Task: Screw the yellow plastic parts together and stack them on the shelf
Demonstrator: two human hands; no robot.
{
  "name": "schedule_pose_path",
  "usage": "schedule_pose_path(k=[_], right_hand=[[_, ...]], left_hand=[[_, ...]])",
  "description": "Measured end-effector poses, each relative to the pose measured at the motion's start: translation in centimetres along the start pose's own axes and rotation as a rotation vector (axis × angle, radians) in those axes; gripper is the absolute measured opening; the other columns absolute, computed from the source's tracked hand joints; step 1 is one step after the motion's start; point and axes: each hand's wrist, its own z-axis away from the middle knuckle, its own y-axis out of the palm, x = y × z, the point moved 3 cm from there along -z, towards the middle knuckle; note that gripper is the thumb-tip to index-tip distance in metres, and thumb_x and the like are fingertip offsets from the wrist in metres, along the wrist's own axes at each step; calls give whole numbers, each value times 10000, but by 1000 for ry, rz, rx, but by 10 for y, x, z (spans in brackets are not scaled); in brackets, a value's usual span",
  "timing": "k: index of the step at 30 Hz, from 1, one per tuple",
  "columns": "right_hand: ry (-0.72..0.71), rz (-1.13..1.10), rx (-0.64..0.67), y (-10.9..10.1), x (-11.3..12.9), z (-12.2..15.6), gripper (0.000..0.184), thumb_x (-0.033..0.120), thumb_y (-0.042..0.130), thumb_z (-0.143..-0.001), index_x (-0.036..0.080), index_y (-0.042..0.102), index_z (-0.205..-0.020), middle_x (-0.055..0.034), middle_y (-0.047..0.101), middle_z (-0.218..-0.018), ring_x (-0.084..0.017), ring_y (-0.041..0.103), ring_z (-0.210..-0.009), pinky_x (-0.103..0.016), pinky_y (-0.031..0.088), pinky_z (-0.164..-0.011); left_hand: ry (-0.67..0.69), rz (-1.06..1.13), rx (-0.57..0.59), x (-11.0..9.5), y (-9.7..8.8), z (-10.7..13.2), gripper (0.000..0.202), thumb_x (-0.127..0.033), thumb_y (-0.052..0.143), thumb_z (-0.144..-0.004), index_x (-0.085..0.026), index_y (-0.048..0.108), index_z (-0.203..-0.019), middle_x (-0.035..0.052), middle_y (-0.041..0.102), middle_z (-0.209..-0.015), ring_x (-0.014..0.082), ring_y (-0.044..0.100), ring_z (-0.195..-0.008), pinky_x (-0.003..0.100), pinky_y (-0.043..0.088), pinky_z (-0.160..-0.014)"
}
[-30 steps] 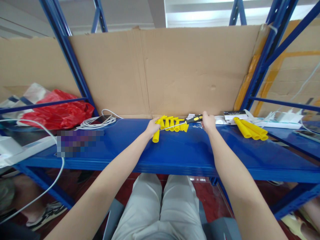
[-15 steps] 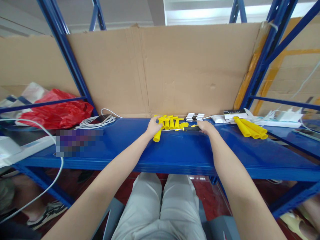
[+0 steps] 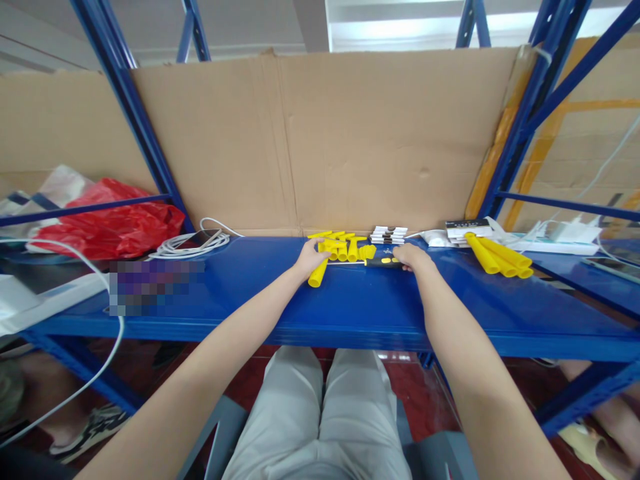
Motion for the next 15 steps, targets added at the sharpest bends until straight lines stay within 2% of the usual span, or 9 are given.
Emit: schedule_pose_path(k=[5,8,12,15], right_hand=[[-114,353,-20,-5,6,-4,181,252,634,-811,175,603,-650,-9,480,-405,-147,478,-357,-249,359,-387],[-159,530,-3,-8,8,-5,214,321,565,-860,167,650,-737,-53,555,-495,-189,597,-498,-270,463,-522],[-149,630,-13,-10,6,-7,280,376,516,-886,164,689,-827,-120,649,-659,-256,679,-707,-323,517,-666],[-200,634,-96,-12,3,-11,278,389,547,-864,164,703,-910,-150,686,-782,-286,688,-851,-357,522,-749]], left_hand=[[-90,-51,9,4,1,1,548,-50,719,-670,-109,542,-1185,153,582,-1264,208,616,-1086,294,498,-910],[-107,-27,-8,4,1,0,552,-58,737,-672,-128,523,-1176,135,591,-1241,196,615,-1081,284,492,-916],[-109,-28,-48,0,-5,-2,489,-148,776,-698,-148,530,-1121,131,607,-1219,197,612,-1099,283,473,-945],[-72,-147,-67,-7,-13,-1,379,-176,737,-752,-127,540,-1072,168,603,-1233,212,603,-1136,287,459,-960]])
